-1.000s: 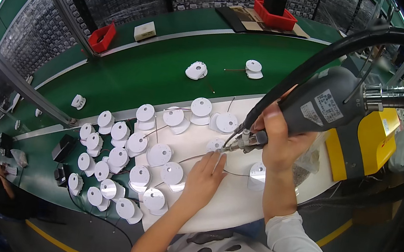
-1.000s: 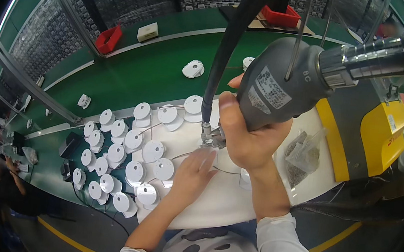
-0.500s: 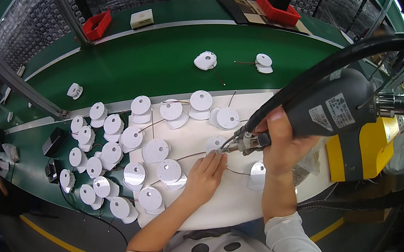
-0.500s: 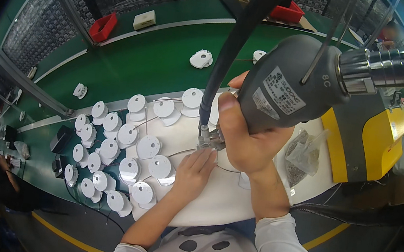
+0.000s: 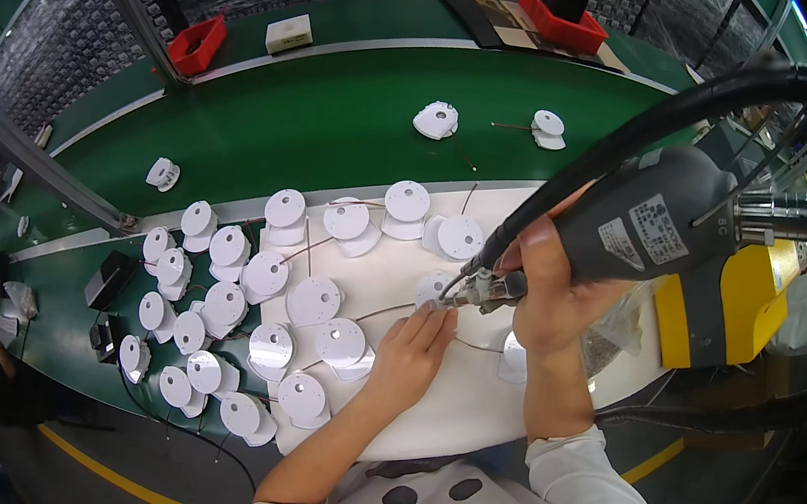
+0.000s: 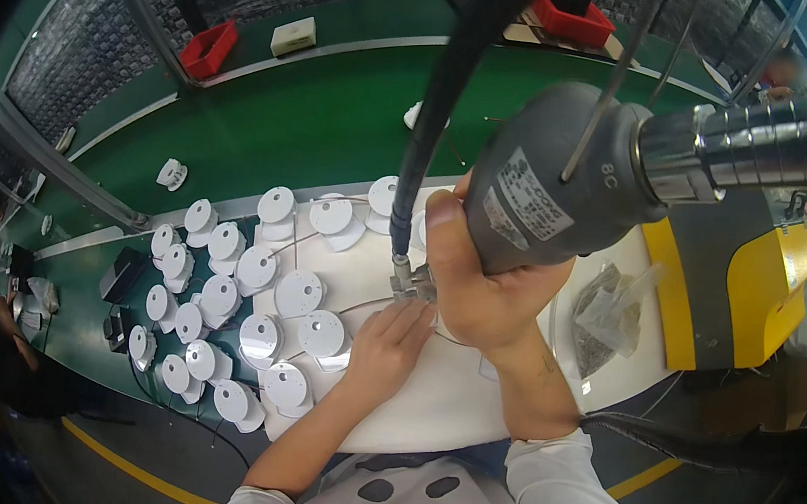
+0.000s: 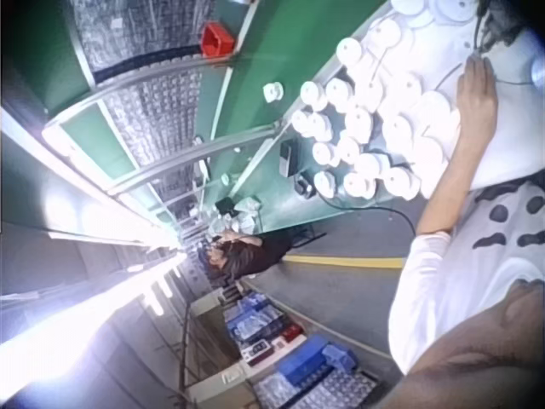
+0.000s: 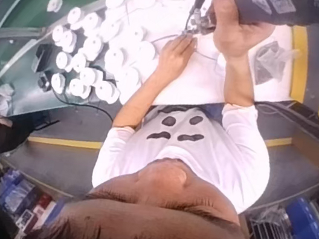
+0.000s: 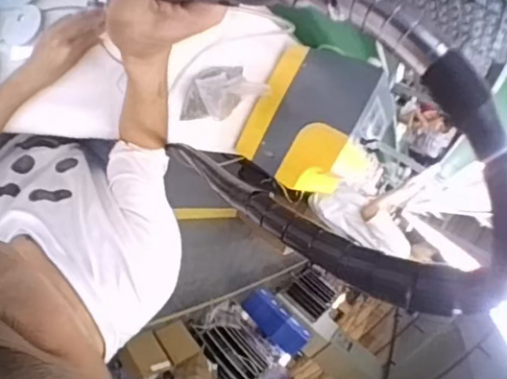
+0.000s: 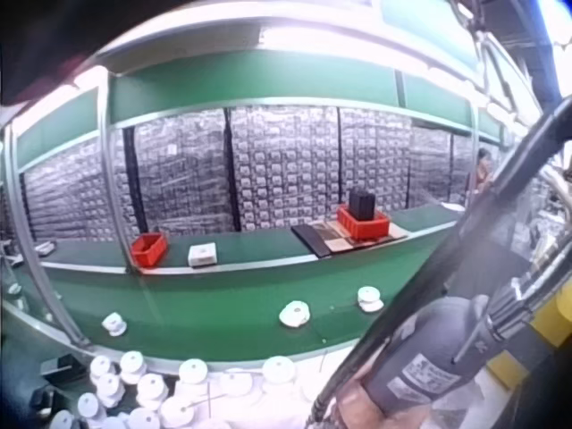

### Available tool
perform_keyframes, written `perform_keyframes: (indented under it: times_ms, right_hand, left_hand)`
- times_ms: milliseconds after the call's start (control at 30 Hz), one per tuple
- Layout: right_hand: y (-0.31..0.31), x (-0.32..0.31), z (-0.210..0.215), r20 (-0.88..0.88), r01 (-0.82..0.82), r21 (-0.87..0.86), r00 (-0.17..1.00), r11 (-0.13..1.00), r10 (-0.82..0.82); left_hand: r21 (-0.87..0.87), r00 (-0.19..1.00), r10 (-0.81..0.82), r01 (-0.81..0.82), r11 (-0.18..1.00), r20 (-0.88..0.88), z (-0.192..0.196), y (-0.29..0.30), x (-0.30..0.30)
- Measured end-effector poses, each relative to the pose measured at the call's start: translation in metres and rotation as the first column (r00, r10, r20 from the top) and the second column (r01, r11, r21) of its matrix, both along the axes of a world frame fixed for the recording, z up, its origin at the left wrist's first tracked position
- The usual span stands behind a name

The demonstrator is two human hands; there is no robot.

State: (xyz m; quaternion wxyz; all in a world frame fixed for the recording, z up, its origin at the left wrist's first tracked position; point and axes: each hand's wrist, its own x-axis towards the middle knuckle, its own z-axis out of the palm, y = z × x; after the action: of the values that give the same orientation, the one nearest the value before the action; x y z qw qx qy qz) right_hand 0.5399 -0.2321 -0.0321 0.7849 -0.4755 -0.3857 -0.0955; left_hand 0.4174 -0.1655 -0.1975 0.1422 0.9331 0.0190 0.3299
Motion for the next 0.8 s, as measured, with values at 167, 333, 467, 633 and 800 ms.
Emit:
perform_keyframes:
  times_ms: [167, 333, 467, 633, 800]
  right_hand:
    - [-0.01, 0.006, 0.018, -0.063, 0.106, 0.019, 0.993, 0.994, -0.104]
    - [-0.02, 0.005, 0.027, -0.049, 0.277, 0.02, 0.96, 0.961, -0.276]
    - [-0.016, -0.001, 0.026, -0.084, 0.314, 0.035, 0.947, 0.949, -0.311]
    - [-0.013, -0.009, 0.022, -0.048, 0.143, 0.02, 0.989, 0.99, -0.142]
    - [-0.009, -0.009, 0.018, -0.005, 0.02, -0.042, 1.0, 0.999, -0.02]
  left_hand:
    - [-0.085, 0.999, -0.028, 0.03, 0.996, 0.022, 0.002, -0.006, -0.007]
    - [-0.058, 0.996, -0.078, 0.08, 0.995, 0.046, 0.003, -0.003, -0.006]
    - [0.0, 0.991, -0.132, 0.132, 0.991, -0.002, 0.006, -0.003, -0.006]
    - [0.032, 0.993, -0.111, 0.111, 0.993, -0.03, 0.005, -0.005, -0.008]
    - [0.004, 0.99, -0.125, 0.125, 0.992, -0.066, 0.005, -0.005, -0.011]
